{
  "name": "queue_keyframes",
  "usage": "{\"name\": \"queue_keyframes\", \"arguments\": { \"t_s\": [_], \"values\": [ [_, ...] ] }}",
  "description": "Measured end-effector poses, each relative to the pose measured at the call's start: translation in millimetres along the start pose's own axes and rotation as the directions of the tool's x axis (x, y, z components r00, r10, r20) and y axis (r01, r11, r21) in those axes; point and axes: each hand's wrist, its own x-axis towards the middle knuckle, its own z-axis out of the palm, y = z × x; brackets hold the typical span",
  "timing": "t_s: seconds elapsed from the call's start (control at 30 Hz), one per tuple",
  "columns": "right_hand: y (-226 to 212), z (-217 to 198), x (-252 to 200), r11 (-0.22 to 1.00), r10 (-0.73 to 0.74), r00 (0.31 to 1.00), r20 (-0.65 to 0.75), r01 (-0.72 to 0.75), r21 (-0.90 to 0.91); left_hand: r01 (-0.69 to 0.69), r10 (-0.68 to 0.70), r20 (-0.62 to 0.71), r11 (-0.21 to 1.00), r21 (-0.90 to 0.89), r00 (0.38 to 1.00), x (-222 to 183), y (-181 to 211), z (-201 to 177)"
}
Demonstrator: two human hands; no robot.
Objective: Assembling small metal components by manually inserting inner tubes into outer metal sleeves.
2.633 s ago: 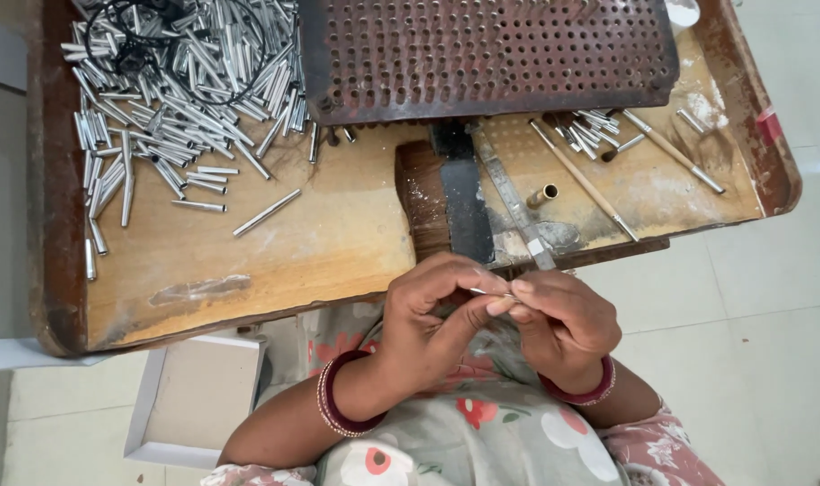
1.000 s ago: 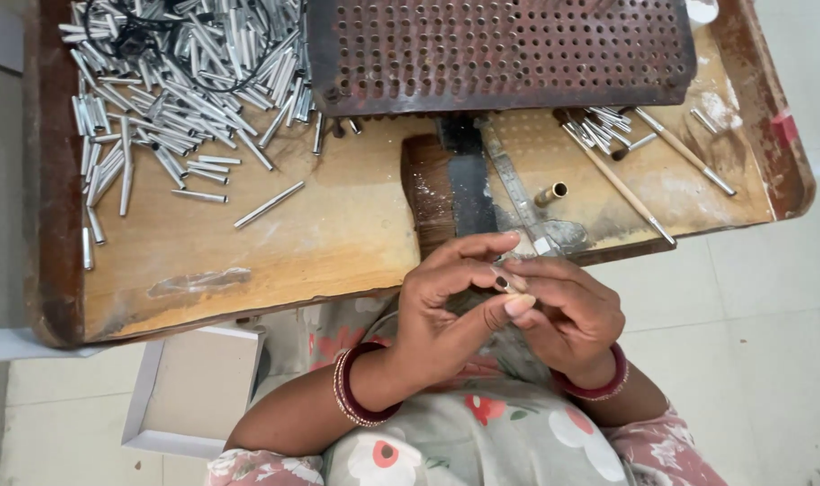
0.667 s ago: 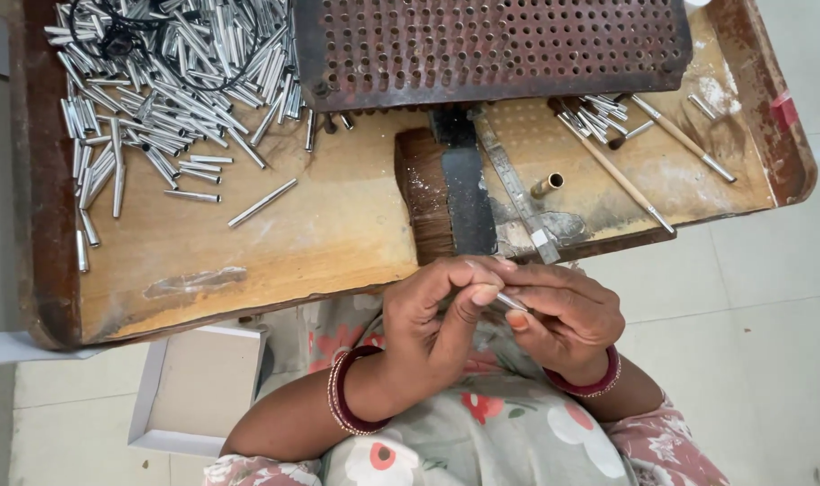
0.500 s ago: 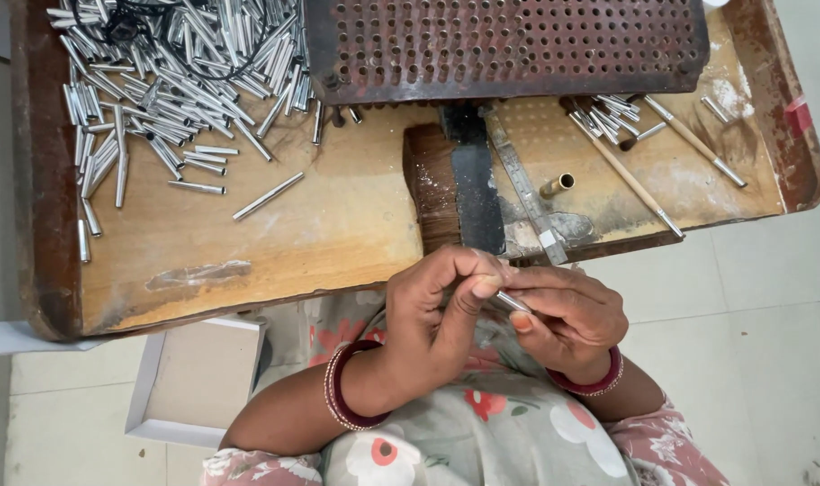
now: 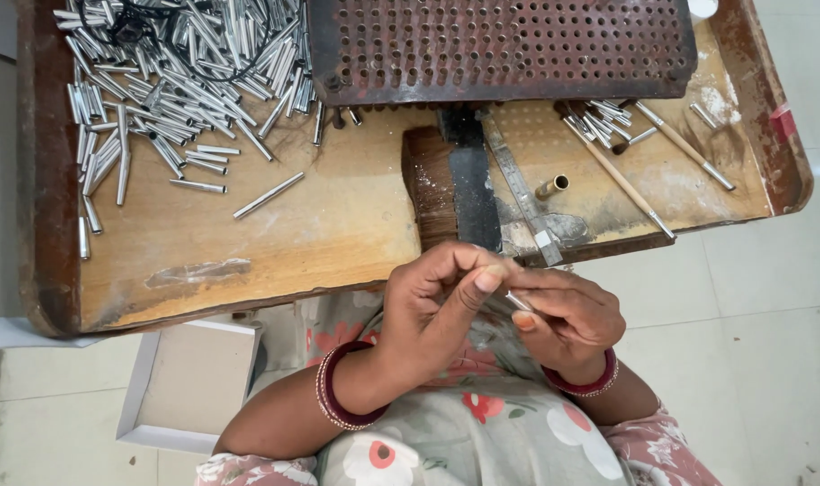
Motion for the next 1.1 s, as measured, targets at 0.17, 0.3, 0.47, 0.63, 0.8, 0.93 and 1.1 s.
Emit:
{"name": "queue_keyframes", "arguments": {
  "t_s": [0.17, 0.3, 0.47, 0.63, 0.8, 0.93, 1.1],
  "values": [
    [-10.0, -4.7, 16.1, 0.970, -0.118, 0.988, 0.102, 0.137, -0.201, -0.082, 0.079, 0.080, 0.996, 0.041, 0.994, 6.5, -2.5, -4.5],
    [-7.0, -13.8, 22.2, 0.981, -0.119, 0.955, 0.273, 0.156, -0.118, 0.061, -0.045, 0.157, 0.993, -0.103, 0.987, 2.9, -15.4, -8.8],
    [-4.4, -15.9, -12.4, 0.988, 0.151, 0.984, 0.095, -0.153, 0.019, 0.120, -0.078, 0.240, 0.979, -0.165, 0.968, 2.4, -25.3, -2.7],
    [-1.1, -16.8, -23.5, 0.982, 0.187, 0.976, -0.116, -0.183, 0.040, 0.016, -0.033, 0.202, 0.996, 0.082, 0.979, 6.8, -13.8, 3.3],
    [20.1, -31.1, -35.0, 0.909, 0.213, 0.950, -0.230, -0.279, -0.310, -0.238, 0.001, 0.354, 0.741, 0.628, 0.935, 7.2, -32.1, -6.1],
    [23.9, -31.4, -37.2, 0.861, 0.186, 0.969, -0.165, -0.242, -0.448, -0.324, -0.090, 0.450, 0.569, 0.755, 0.889, 17.2, -45.3, -3.7],
    [23.5, -33.6, -31.6, 0.854, 0.145, 0.987, -0.075, -0.163, -0.494, -0.400, -0.137, 0.487, 0.405, 0.822, 0.863, 20.6, -51.3, -1.9]
  ]
}}
